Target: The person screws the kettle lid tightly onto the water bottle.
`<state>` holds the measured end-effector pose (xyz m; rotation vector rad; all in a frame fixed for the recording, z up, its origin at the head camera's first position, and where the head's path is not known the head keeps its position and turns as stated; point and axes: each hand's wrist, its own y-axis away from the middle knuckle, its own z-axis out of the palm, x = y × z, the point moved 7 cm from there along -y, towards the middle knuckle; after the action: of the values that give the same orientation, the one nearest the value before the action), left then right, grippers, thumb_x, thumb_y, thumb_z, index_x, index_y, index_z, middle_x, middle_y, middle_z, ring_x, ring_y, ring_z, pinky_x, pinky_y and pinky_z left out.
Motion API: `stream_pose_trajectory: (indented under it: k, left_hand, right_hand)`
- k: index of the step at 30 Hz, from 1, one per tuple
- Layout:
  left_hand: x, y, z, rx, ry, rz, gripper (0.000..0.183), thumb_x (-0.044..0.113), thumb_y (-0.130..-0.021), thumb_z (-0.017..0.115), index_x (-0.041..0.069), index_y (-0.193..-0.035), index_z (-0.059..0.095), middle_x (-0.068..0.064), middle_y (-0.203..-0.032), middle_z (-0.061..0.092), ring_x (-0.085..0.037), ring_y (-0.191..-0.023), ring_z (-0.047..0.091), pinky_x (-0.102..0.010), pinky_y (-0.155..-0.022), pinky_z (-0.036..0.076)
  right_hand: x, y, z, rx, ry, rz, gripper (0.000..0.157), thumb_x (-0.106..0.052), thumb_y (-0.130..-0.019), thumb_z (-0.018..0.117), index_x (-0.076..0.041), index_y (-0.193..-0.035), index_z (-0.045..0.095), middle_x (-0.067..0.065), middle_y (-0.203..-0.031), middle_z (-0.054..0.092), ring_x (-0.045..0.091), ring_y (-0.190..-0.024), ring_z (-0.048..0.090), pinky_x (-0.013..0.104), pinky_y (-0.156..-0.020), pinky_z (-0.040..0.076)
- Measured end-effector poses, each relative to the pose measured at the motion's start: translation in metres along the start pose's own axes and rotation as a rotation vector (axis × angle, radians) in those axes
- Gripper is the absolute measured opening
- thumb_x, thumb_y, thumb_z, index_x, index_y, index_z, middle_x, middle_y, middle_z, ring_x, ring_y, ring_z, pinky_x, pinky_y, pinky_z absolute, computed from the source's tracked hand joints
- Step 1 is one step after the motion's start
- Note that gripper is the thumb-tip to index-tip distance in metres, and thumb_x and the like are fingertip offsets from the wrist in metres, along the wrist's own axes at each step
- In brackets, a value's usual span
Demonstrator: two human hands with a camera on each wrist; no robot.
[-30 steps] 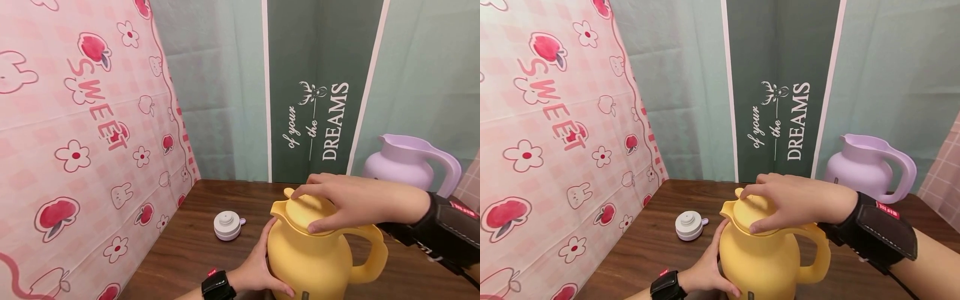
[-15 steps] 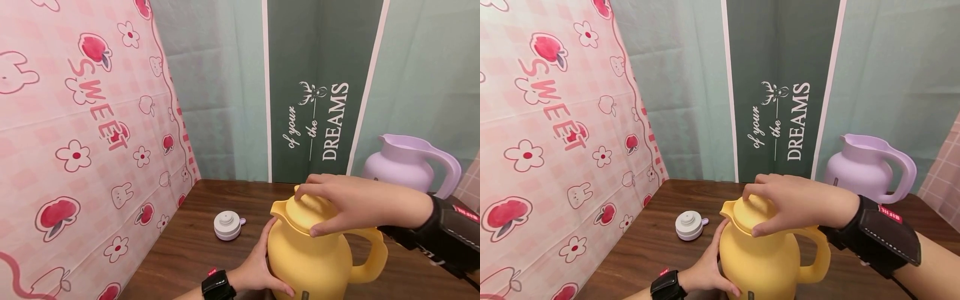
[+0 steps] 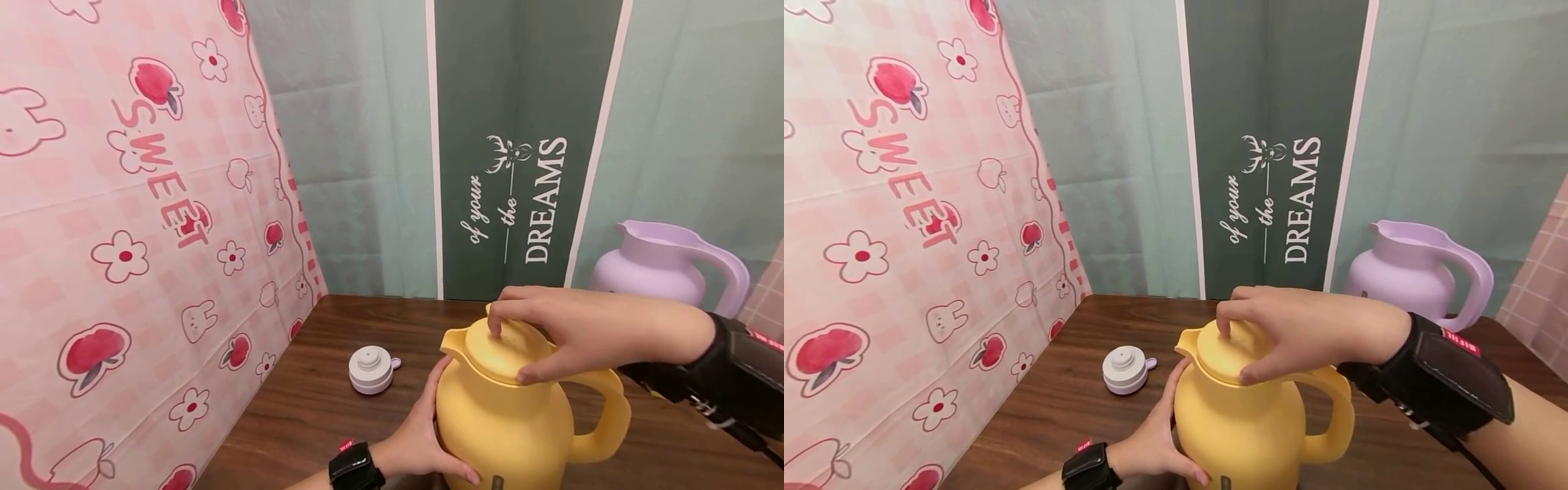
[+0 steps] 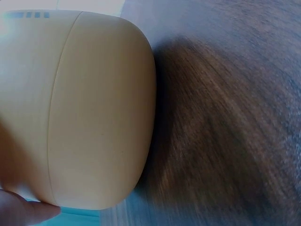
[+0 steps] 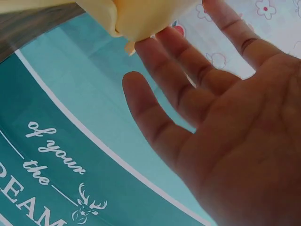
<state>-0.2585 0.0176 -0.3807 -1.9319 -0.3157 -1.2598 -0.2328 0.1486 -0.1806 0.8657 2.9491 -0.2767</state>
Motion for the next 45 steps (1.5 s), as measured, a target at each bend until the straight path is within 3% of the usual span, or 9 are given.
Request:
stream_pose_trajectory:
  k: [6, 10, 14, 19, 25, 29, 33, 38, 45]
  left_hand:
    - [-0.004, -0.001, 0.001, -0.002, 0.012, -0.004, 0.135, -0.007, -0.058, 0.087, 0.025, -0.151, -0.005, -0.004, -0.148, 0.032, -0.026, -0.130, 0.039, -0.035, -0.109, 0.028]
    - [-0.004, 0.000, 0.001, -0.009, 0.005, 0.004, 0.133, -0.001, -0.060, 0.088, 0.025, -0.151, -0.006, -0.004, -0.148, 0.031, -0.025, -0.131, 0.037, -0.034, -0.109, 0.027]
    - [0.000, 0.000, 0.001, -0.014, -0.014, 0.026, 0.134, -0.001, -0.060, 0.088, 0.024, -0.151, -0.006, -0.004, -0.149, 0.030, -0.025, -0.131, 0.037, -0.034, -0.109, 0.027]
    - [0.006, -0.001, 0.002, -0.020, -0.011, 0.045, 0.132, -0.001, -0.061, 0.088, 0.022, -0.151, -0.006, -0.005, -0.148, 0.031, -0.025, -0.131, 0.038, -0.034, -0.109, 0.028]
    - [0.008, 0.000, 0.002, -0.021, 0.012, 0.024, 0.130, -0.001, -0.063, 0.087, 0.023, -0.151, -0.006, -0.005, -0.148, 0.031, -0.025, -0.131, 0.038, -0.034, -0.109, 0.028]
    - [0.004, 0.000, 0.002, -0.023, 0.020, 0.007, 0.129, 0.000, -0.063, 0.087, 0.024, -0.151, -0.006, -0.004, -0.148, 0.031, -0.025, -0.131, 0.037, -0.034, -0.109, 0.028]
    - [0.000, 0.000, 0.000, -0.017, 0.004, 0.007, 0.130, 0.005, -0.063, 0.088, 0.024, -0.151, -0.006, -0.004, -0.148, 0.030, -0.025, -0.131, 0.037, -0.034, -0.109, 0.028]
    - [-0.002, 0.001, 0.000, -0.013, 0.024, -0.003, 0.132, 0.000, -0.062, 0.088, 0.026, -0.151, -0.006, -0.003, -0.150, 0.028, -0.025, -0.132, 0.035, -0.034, -0.109, 0.027]
    - [-0.004, 0.001, 0.001, -0.015, 0.051, -0.015, 0.133, -0.004, -0.061, 0.087, 0.028, -0.151, -0.006, -0.003, -0.151, 0.026, -0.025, -0.133, 0.035, -0.033, -0.109, 0.028]
  right_hand:
    - [0.001, 0.001, 0.000, 0.032, 0.063, 0.058, 0.036, -0.062, -0.078, 0.065, -0.037, -0.100, 0.053, -0.019, -0.094, 0.045, 0.002, -0.078, 0.046, 0.024, -0.067, 0.043]
    - [0.003, 0.005, 0.005, -0.052, -0.007, 0.058, 0.046, -0.046, -0.080, 0.072, -0.038, -0.121, 0.052, -0.015, -0.122, 0.049, 0.008, -0.103, 0.050, 0.027, -0.077, 0.046]
    - [0.006, 0.010, 0.009, -0.126, -0.068, 0.065, 0.066, -0.031, -0.080, 0.073, -0.038, -0.138, 0.044, -0.007, -0.142, 0.041, 0.016, -0.124, 0.043, 0.032, -0.086, 0.047]
    - [0.005, 0.005, 0.005, -0.072, -0.008, 0.022, 0.056, -0.046, -0.081, 0.071, -0.036, -0.132, 0.051, -0.018, -0.121, 0.049, 0.008, -0.106, 0.045, 0.030, -0.081, 0.046]
    - [0.005, -0.003, 0.004, 0.001, 0.096, 0.070, 0.054, -0.069, -0.076, 0.061, -0.035, -0.118, 0.055, -0.019, -0.096, 0.047, 0.006, -0.087, 0.045, 0.029, -0.071, 0.042]
    - [0.005, -0.004, 0.007, -0.048, 0.043, 0.087, 0.058, -0.066, -0.079, 0.061, -0.035, -0.128, 0.051, -0.016, -0.116, 0.052, 0.010, -0.105, 0.049, 0.037, -0.083, 0.045]
    - [0.002, -0.004, 0.011, -0.141, -0.066, 0.052, 0.054, -0.052, -0.088, 0.061, -0.037, -0.138, 0.046, -0.009, -0.141, 0.043, 0.017, -0.126, 0.042, 0.047, -0.096, 0.041]
    - [-0.003, -0.010, 0.008, -0.099, -0.010, 0.019, 0.046, -0.056, -0.088, 0.058, -0.034, -0.128, 0.055, -0.017, -0.120, 0.051, 0.010, -0.108, 0.049, 0.038, -0.086, 0.046]
    - [-0.002, -0.017, 0.009, -0.060, 0.077, 0.096, 0.047, -0.069, -0.083, 0.051, -0.035, -0.115, 0.058, -0.019, -0.098, 0.047, 0.007, -0.088, 0.047, 0.030, -0.070, 0.045]
